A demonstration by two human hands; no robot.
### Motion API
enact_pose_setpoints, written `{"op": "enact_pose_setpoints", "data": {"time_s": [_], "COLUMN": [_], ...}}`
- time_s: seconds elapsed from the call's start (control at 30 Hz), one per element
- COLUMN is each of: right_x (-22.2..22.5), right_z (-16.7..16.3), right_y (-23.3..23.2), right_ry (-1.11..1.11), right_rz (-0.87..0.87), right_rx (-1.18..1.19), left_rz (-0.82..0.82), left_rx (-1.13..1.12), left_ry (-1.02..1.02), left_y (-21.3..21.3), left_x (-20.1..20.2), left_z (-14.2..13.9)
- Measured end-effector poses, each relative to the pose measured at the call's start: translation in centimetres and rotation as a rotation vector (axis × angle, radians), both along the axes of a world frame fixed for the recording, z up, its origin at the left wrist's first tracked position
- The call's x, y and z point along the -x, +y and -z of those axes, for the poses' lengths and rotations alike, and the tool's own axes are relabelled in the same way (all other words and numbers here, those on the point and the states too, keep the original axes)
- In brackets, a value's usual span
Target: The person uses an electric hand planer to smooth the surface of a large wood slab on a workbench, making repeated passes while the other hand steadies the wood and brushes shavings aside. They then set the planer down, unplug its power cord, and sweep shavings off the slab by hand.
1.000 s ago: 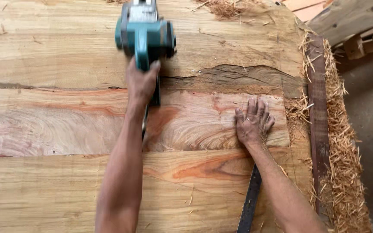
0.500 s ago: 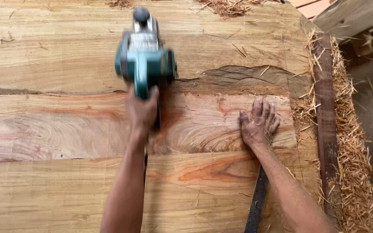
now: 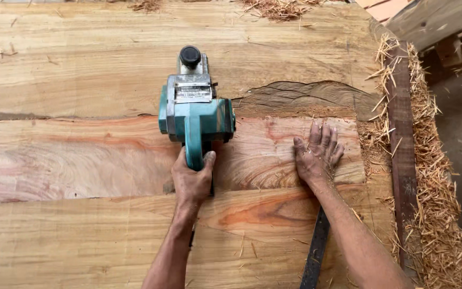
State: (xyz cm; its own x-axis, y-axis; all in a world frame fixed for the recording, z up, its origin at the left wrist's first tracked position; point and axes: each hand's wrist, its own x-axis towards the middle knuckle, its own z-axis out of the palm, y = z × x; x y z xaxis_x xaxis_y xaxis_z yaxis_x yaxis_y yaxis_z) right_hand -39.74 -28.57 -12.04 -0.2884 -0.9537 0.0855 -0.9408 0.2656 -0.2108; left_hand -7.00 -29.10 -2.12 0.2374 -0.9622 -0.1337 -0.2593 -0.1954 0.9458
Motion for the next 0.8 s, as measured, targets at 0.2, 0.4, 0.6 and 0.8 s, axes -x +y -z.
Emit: {"op": "enact_pose_setpoints", "data": {"time_s": [0.2,0.4,0.6,0.8], "right_x": [0.0,0.0,-0.2,-0.2], "right_z": [-0.1,-0.4,-0.5,0.4], "right_y": [0.2,-0.1,0.4,0.1], "right_ry": [-0.009,0.024,0.004,0.011], "right_rz": [-0.001,-0.008,-0.008,-0.012], "right_rx": [0.004,0.015,0.005,0.024], "left_rz": [-0.056,0.009,0.05,0.034], "left_rx": [0.17,0.034,-0.004,-0.103], "left_ry": [-0.047,0.053,-0.046,-0.038], "left_y": [-11.5,-19.6,-2.1,1.0], "left_x": [1.7,3.2,4.1,5.5], "left_z": [1.9,1.1,-1.1,0.2]}}
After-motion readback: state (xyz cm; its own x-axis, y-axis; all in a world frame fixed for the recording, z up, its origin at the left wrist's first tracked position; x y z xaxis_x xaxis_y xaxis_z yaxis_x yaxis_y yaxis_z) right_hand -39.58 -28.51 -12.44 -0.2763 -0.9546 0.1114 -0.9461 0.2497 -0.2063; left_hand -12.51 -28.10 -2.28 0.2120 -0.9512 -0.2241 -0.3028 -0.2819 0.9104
